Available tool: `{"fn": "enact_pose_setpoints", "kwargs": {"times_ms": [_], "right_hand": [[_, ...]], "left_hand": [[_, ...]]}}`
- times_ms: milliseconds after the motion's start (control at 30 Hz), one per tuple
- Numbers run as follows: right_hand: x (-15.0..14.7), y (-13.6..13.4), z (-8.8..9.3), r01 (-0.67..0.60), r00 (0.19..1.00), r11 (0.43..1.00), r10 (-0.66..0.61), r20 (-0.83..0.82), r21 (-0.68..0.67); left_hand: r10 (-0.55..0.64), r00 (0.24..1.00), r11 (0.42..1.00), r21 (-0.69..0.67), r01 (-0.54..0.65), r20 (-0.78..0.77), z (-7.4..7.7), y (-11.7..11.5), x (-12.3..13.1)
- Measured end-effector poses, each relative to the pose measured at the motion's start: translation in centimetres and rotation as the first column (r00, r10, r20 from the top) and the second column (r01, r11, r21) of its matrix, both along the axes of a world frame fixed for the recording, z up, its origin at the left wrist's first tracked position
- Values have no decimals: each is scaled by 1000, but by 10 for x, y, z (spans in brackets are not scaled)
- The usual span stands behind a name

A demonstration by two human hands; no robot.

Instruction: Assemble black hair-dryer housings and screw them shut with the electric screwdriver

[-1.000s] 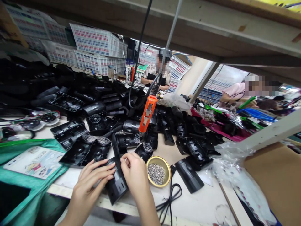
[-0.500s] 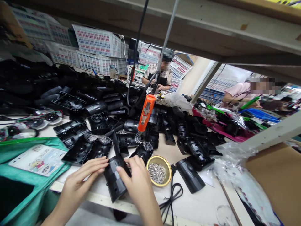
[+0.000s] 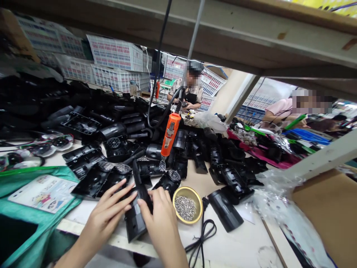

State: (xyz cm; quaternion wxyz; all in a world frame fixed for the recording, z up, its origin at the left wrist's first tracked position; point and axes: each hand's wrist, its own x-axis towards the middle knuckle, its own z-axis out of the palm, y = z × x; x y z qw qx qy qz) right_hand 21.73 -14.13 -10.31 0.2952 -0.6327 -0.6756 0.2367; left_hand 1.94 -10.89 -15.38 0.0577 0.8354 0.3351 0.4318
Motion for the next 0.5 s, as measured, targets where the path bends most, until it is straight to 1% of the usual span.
{"fn": "enact_pose_setpoints", "kwargs": {"times_ms": [100, 133, 167, 200, 233, 267, 300, 400, 500], "right_hand": [[7, -2, -2, -5, 1000, 997, 7, -25, 83], [13, -3, -3, 27, 999, 992, -29, 13, 126], [21, -4, -4, 80, 992, 983, -95, 86, 165], [31, -5, -5, 143, 968, 970, -179, 178, 199], [42, -5, -6, 206, 923, 953, -265, 280, 223], [54, -6, -7, 251, 875, 941, -321, 361, 229], [65, -5, -8, 272, 843, 937, -341, 417, 217], [86, -2, -9, 273, 809, 951, -309, 500, 147], [89, 4, -7, 278, 791, 954, -292, 537, 109]], "left_hand": [[-50, 982, 996, -75, 37, -185, 0, 0, 1], [-69, 973, 993, -108, 45, -220, 0, -1, 1], [-84, 968, 989, -139, 52, -235, 0, -2, 2], [-94, 969, 984, -168, 56, -229, 0, -3, 2], [-93, 974, 980, -194, 52, -208, 0, -3, 2], [-84, 980, 975, -217, 44, -178, -1, -4, 3], [-68, 987, 972, -234, 33, -146, -2, -5, 3], [-17, 996, 972, -235, -4, -87, -5, -8, 4], [-18, 995, 978, -210, -4, -100, -7, -9, 5]]}}
